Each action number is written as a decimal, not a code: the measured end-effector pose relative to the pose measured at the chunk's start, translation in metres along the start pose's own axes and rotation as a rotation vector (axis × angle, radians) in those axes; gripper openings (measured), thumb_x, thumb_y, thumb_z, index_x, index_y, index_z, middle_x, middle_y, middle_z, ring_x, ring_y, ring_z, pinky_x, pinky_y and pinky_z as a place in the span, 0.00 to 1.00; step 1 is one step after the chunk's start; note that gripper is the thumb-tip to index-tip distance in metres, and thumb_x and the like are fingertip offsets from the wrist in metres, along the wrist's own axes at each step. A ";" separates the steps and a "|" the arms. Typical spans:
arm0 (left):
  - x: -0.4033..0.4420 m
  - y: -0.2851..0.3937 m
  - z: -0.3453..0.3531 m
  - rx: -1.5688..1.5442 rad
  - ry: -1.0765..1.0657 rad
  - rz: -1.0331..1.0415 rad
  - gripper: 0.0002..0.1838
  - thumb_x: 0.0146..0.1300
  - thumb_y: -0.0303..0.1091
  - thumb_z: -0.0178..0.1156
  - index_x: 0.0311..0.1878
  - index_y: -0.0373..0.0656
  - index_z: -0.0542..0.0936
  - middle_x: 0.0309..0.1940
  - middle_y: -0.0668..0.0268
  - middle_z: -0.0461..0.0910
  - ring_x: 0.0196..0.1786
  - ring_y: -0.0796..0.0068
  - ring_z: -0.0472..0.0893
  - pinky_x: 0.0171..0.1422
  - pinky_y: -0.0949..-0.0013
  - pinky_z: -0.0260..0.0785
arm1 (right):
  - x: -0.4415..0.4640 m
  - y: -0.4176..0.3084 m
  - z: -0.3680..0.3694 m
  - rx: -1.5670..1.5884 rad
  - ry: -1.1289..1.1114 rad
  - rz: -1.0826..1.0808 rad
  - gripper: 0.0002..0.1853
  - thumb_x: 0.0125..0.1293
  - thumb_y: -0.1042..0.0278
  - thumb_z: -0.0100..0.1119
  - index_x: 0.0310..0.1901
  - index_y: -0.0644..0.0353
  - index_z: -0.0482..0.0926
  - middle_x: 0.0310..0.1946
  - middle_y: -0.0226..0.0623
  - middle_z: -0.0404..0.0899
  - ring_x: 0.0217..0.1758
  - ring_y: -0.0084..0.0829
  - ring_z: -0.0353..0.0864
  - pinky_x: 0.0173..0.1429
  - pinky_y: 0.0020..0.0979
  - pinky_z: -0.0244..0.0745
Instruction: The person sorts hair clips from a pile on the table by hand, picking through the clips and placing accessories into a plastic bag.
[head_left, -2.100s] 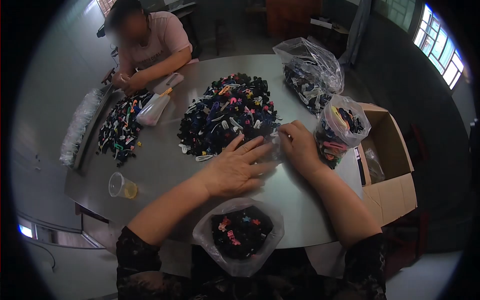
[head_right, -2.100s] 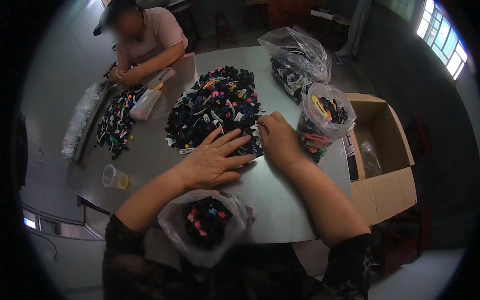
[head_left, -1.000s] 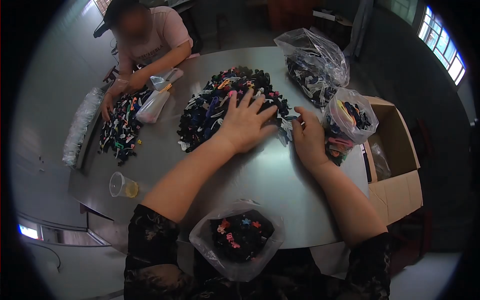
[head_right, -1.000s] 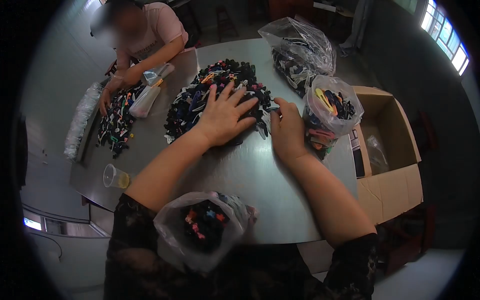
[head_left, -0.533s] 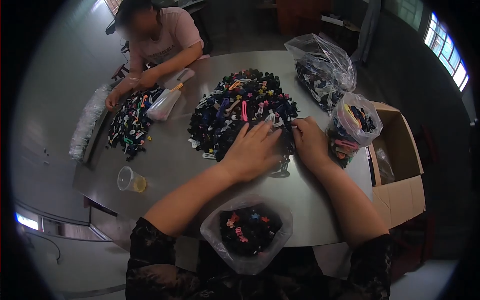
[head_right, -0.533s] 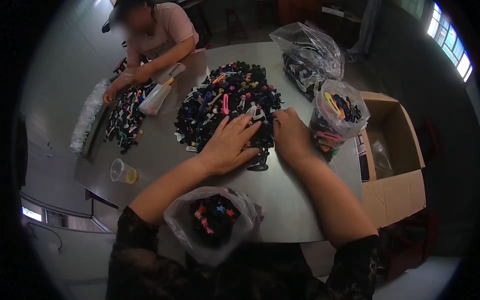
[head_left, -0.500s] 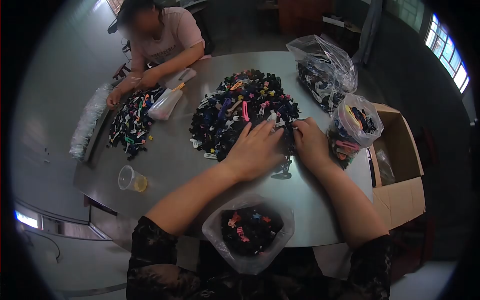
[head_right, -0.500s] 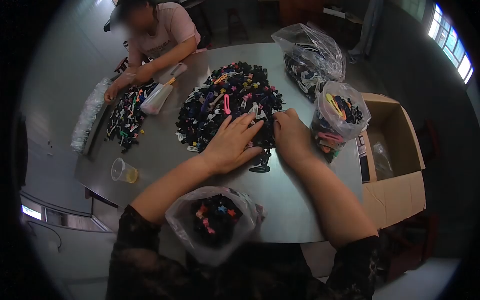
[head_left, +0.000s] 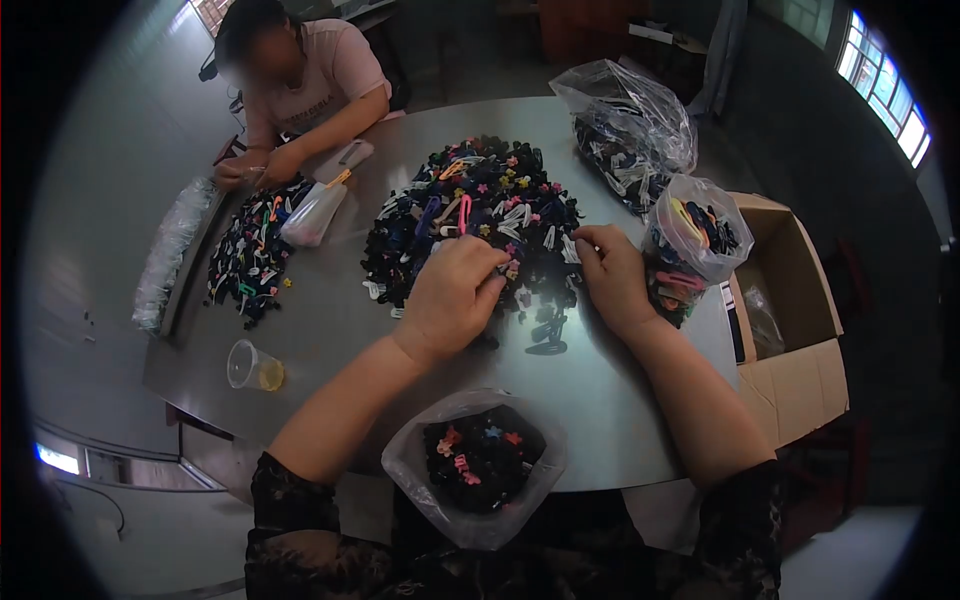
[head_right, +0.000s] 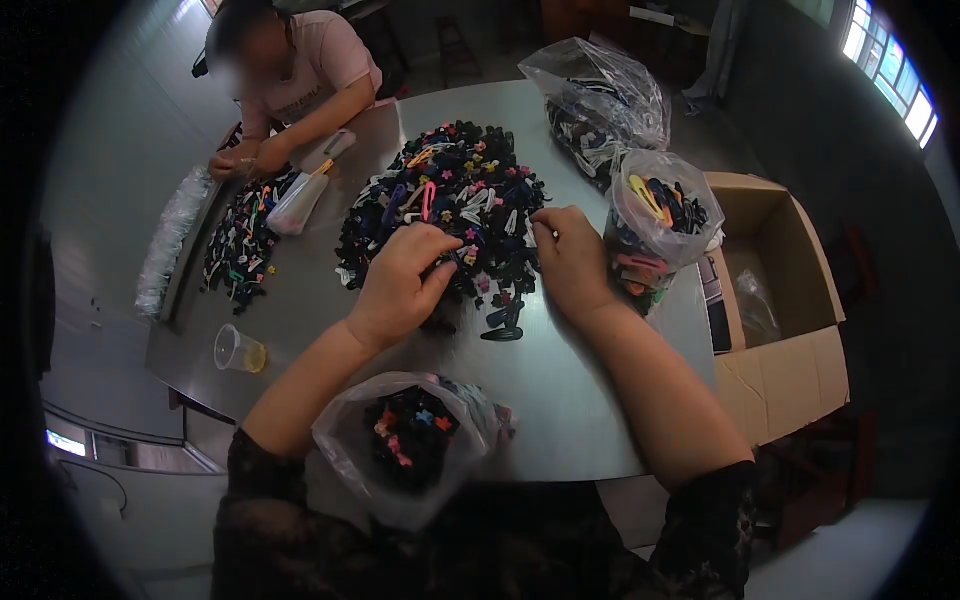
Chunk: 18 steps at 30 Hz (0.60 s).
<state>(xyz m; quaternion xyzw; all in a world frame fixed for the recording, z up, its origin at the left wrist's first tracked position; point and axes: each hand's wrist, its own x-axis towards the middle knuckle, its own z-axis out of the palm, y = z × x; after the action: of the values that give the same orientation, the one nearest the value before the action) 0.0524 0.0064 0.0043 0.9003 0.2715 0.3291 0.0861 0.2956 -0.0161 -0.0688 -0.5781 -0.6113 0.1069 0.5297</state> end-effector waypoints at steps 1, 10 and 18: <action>-0.002 0.002 0.003 -0.001 0.000 -0.001 0.13 0.59 0.25 0.65 0.47 0.37 0.82 0.45 0.57 0.78 0.48 0.52 0.78 0.53 0.56 0.72 | 0.001 0.000 -0.001 -0.013 -0.010 0.000 0.07 0.71 0.72 0.61 0.47 0.62 0.84 0.40 0.43 0.81 0.42 0.37 0.82 0.49 0.34 0.76; 0.002 0.017 0.012 0.048 -0.087 0.019 0.07 0.56 0.26 0.64 0.39 0.39 0.82 0.41 0.58 0.76 0.47 0.55 0.78 0.53 0.55 0.72 | 0.001 -0.003 0.000 -0.016 -0.025 0.015 0.06 0.69 0.71 0.63 0.44 0.62 0.84 0.39 0.43 0.81 0.41 0.37 0.82 0.47 0.34 0.76; 0.011 0.025 0.031 0.050 -0.281 0.197 0.06 0.56 0.24 0.63 0.37 0.42 0.82 0.37 0.62 0.77 0.45 0.56 0.77 0.51 0.56 0.71 | 0.000 -0.002 -0.001 -0.031 -0.024 -0.002 0.06 0.69 0.71 0.63 0.43 0.62 0.84 0.38 0.43 0.81 0.41 0.38 0.82 0.47 0.34 0.76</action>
<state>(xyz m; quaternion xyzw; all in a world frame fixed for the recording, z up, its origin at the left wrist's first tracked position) 0.0896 -0.0076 -0.0052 0.9616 0.1753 0.2001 0.0680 0.2950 -0.0167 -0.0670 -0.5843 -0.6197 0.1039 0.5136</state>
